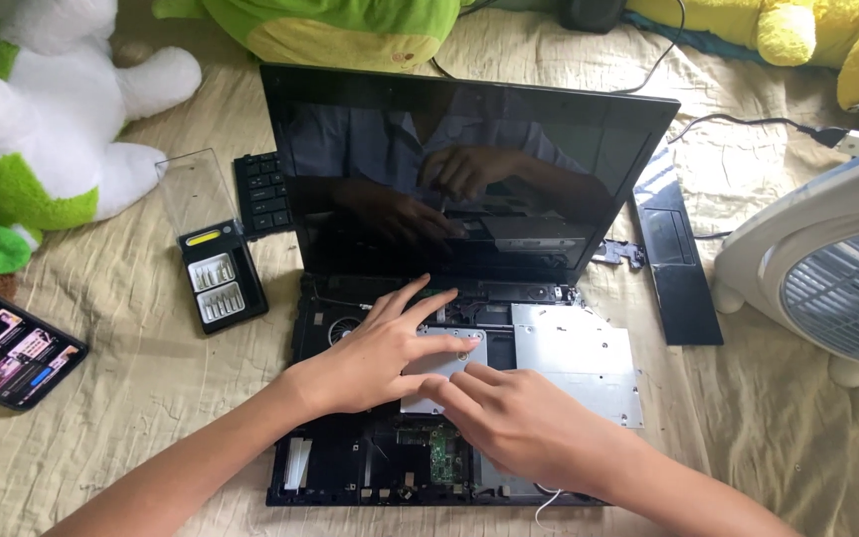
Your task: Disassembling a laptop to access internal components, including removing the optical drive and unscrewing internal brackets.
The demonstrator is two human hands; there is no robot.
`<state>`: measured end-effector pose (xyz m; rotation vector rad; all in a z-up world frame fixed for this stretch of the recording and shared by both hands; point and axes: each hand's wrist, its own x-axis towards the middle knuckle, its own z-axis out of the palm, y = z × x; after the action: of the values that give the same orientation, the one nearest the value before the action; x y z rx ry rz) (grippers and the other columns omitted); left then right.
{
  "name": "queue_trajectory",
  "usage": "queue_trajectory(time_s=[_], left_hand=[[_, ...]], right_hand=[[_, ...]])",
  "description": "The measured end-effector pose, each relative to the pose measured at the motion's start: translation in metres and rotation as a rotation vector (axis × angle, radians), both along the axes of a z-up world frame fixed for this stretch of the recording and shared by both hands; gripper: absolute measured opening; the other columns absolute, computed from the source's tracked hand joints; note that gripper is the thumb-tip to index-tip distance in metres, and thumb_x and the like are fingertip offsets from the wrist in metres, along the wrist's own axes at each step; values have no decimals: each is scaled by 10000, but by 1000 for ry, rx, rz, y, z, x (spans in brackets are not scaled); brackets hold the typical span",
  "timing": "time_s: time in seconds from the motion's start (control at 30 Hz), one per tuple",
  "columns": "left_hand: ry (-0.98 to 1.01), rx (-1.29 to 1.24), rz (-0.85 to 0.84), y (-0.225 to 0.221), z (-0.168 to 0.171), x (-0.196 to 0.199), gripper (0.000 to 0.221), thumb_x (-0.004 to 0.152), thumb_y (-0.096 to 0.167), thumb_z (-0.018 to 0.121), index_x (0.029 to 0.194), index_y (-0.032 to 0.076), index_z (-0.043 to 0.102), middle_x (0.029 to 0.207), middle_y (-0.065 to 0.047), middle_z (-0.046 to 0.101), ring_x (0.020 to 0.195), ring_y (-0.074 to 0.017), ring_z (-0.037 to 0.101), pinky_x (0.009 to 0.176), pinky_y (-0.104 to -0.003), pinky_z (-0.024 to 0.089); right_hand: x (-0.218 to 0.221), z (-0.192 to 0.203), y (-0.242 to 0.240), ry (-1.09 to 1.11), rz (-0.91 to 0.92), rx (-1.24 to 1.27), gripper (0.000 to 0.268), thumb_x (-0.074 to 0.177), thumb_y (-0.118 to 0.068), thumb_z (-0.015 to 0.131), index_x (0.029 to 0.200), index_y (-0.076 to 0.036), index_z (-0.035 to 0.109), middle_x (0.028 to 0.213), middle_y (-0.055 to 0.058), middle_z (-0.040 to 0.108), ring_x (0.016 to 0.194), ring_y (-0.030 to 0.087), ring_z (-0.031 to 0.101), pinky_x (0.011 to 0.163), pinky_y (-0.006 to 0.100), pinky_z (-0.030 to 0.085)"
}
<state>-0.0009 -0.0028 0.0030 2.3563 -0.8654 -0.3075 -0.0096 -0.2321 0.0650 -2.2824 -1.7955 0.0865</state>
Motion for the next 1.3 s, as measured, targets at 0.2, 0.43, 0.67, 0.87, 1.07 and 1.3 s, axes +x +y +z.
queue_trajectory(time_s=[0.2,0.43,0.67,0.87,1.07,1.3], left_hand=[[13,-12,1,2,1,-2,490,981,407,606,1451,269,587,1637,-223,266,1530,-477,66,1144,-673,182],[26,-28,1,2,4,-1,485,982,388,619,1450,267,589,1636,-232,268,1530,-487,65,1145,-679,177],[-27,-16,-8,1,-5,0,491,978,419,621,1450,293,582,1631,-234,280,1525,-496,86,1151,-669,183],[-51,-8,-3,1,-1,0,471,989,404,608,1446,289,587,1626,-238,286,1518,-505,107,1143,-673,202],[-11,11,7,1,0,-1,504,979,406,623,1470,315,555,1643,-217,259,1528,-491,71,1164,-660,168],[-102,46,23,2,-8,-2,433,956,473,611,1361,322,608,1608,-192,331,1486,-564,199,1137,-640,274]], right_hand=[[-4,-1,6,65,-109,43,191,1031,-183,566,1132,-34,503,760,71,552,636,245,568,452,367,442],[3,-5,1,50,-26,23,103,1053,-108,558,1028,-20,509,891,89,553,766,269,604,491,401,495],[4,-3,1,-72,-80,-16,154,1051,-222,593,963,-96,605,724,18,616,612,198,643,459,343,486],[7,1,1,37,-54,-9,151,1036,-116,574,1164,-49,530,827,62,610,695,213,659,391,354,442],[8,6,0,207,-36,-91,168,985,-54,532,1149,-51,494,970,128,505,832,313,564,398,405,443],[21,8,-4,339,-130,24,197,960,-68,576,1132,3,640,747,105,667,643,277,713,497,342,588]])
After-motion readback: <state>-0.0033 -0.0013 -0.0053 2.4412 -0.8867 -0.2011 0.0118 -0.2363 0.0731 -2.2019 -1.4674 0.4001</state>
